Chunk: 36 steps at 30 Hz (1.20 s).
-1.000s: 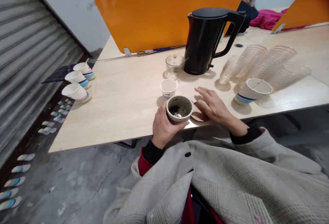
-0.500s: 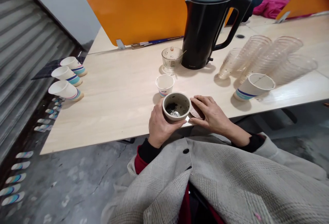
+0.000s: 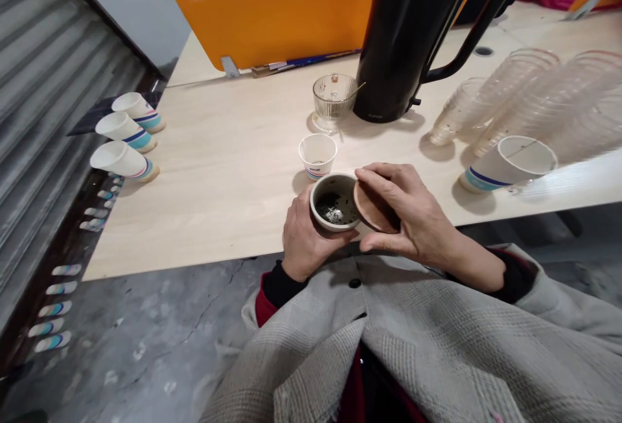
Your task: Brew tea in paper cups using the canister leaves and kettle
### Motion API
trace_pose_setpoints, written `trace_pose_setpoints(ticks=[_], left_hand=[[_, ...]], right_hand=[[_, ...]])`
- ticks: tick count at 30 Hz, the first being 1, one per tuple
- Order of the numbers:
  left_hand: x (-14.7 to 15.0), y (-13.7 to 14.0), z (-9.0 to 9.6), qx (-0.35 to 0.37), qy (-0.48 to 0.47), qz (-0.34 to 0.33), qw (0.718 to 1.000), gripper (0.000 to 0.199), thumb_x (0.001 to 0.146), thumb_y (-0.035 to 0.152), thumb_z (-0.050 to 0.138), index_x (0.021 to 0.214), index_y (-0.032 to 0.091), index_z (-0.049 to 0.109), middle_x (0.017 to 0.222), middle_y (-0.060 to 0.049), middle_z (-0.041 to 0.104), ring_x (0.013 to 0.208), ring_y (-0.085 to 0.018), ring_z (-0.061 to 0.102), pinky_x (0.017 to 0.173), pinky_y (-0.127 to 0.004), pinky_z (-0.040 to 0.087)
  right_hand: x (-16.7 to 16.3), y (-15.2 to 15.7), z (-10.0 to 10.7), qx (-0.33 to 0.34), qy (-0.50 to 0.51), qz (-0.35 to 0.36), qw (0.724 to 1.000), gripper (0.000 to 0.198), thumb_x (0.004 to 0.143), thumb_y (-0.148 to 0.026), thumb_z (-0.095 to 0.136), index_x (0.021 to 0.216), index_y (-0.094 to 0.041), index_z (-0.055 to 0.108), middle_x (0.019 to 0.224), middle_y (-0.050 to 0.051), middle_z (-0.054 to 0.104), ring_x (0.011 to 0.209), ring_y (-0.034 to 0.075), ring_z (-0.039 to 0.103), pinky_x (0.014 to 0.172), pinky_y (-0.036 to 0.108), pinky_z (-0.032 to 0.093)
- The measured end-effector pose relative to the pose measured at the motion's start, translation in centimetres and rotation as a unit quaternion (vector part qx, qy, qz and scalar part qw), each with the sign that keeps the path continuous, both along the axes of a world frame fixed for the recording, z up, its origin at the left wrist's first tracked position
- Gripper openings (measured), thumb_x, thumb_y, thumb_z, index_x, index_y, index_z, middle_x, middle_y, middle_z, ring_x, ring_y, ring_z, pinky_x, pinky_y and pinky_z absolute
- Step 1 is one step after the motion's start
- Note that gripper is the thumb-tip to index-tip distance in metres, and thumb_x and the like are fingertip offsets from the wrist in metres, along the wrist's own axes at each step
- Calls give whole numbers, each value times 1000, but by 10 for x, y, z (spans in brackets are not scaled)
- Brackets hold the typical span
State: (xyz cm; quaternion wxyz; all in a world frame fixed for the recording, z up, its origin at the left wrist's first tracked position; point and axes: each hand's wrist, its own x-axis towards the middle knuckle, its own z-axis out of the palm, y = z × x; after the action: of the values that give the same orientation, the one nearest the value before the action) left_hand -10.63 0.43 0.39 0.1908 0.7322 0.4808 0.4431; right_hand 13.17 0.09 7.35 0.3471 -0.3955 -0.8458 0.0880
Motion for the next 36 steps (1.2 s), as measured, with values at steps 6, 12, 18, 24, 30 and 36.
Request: trace_pose_setpoints(ticks=[6, 12, 18, 24, 30, 36], left_hand=[[0, 2, -2, -11, -10, -16, 1000, 103, 79, 85, 78, 158, 29, 44, 150, -17, 66, 133, -41, 69, 111, -61, 57], [0, 3, -11, -2, -18, -8, 1000, 103, 82, 86, 74, 163, 33, 39, 154, -15, 64, 136, -40, 68, 114, -61, 56], [4, 6, -17, 12, 11, -3, 1000, 101, 87, 78, 75, 164, 26, 36, 151, -18, 65, 140, -39, 64, 117, -59, 54], [7, 5, -16, 37, 22, 11, 999, 96, 88, 66, 79, 163, 25, 37, 154, -19, 62, 143, -40, 62, 120, -61, 52], [3, 8, -11, 12, -26, -15, 999, 100, 79, 59, 89, 161, 25, 43, 155, -19, 61, 143, -42, 62, 121, -61, 52], [-15, -8, 7, -21, -104, 2, 994, 99, 67, 53, 99, 151, 25, 54, 146, -15, 69, 135, -38, 69, 115, -55, 57]], right_hand=[[-27, 18, 9, 21, -58, -10, 998, 98, 94, -90, 47, 163, -20, 52, 144, 19, 62, 130, 38, 58, 113, 60, 49], [-47, 27, 16, 19, -145, 18, 989, 104, 91, -94, 44, 156, -13, 59, 142, 22, 63, 124, 39, 55, 111, 61, 48], [-55, 22, 15, 41, -185, 7, 982, 82, 104, -77, 46, 152, -12, 61, 145, 21, 63, 124, 37, 54, 111, 56, 48], [-65, 20, 15, 47, -238, -39, 969, 64, 102, -54, 65, 148, -10, 63, 142, 21, 65, 124, 37, 57, 109, 52, 50], [-63, 20, 7, 49, -209, -26, 976, 75, 102, -61, 63, 154, -7, 58, 149, 24, 62, 131, 40, 56, 113, 57, 49], [-22, 16, -10, 76, -10, -20, 997, 82, 108, -74, 38, 172, -22, 39, 167, 18, 50, 151, 38, 47, 123, 62, 43]])
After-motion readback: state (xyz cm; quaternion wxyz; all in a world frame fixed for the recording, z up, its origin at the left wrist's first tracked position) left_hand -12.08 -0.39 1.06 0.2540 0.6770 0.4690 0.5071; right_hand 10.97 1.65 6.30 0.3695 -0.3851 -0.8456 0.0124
